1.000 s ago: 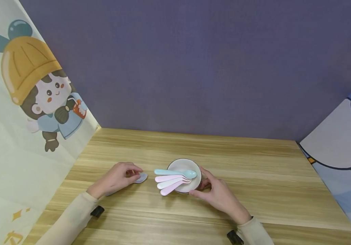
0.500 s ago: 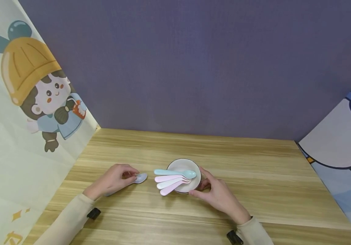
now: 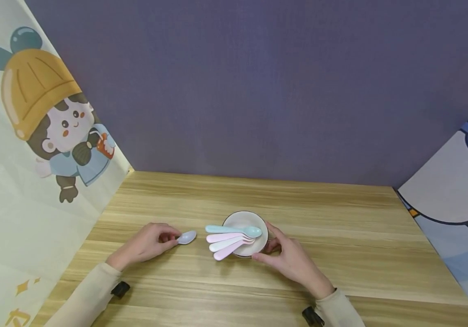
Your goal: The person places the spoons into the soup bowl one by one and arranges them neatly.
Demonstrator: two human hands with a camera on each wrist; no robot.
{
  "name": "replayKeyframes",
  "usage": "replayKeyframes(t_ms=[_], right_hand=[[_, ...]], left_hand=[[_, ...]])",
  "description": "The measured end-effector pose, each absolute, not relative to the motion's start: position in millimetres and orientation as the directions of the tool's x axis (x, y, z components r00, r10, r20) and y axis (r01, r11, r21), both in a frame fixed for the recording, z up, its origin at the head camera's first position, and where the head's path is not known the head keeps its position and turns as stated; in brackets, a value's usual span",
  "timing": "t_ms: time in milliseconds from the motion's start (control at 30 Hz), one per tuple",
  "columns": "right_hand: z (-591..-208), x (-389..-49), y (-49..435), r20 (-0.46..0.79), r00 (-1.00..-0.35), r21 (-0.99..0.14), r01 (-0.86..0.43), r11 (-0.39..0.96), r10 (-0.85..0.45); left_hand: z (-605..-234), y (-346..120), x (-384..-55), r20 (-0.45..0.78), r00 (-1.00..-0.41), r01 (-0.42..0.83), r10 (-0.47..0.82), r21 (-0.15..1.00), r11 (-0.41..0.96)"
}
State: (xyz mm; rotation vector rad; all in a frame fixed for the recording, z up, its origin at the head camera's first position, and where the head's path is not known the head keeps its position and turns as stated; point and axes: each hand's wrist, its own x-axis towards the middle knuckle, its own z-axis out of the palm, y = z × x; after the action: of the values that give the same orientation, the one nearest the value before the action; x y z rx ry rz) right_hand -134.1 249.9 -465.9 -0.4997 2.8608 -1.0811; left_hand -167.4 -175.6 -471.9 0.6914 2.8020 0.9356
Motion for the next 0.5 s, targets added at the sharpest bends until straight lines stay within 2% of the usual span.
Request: replayKeyframes(t_ms=[500], right_hand=[[-465.1,-133.6,250.5,0.064,-0.948,-0.658,-0.276,0.701,-0.313]], left_hand=[[-475.3,-181.6,-169.3,0.038,-0.882,0.402,0.469,0.579,0.709]])
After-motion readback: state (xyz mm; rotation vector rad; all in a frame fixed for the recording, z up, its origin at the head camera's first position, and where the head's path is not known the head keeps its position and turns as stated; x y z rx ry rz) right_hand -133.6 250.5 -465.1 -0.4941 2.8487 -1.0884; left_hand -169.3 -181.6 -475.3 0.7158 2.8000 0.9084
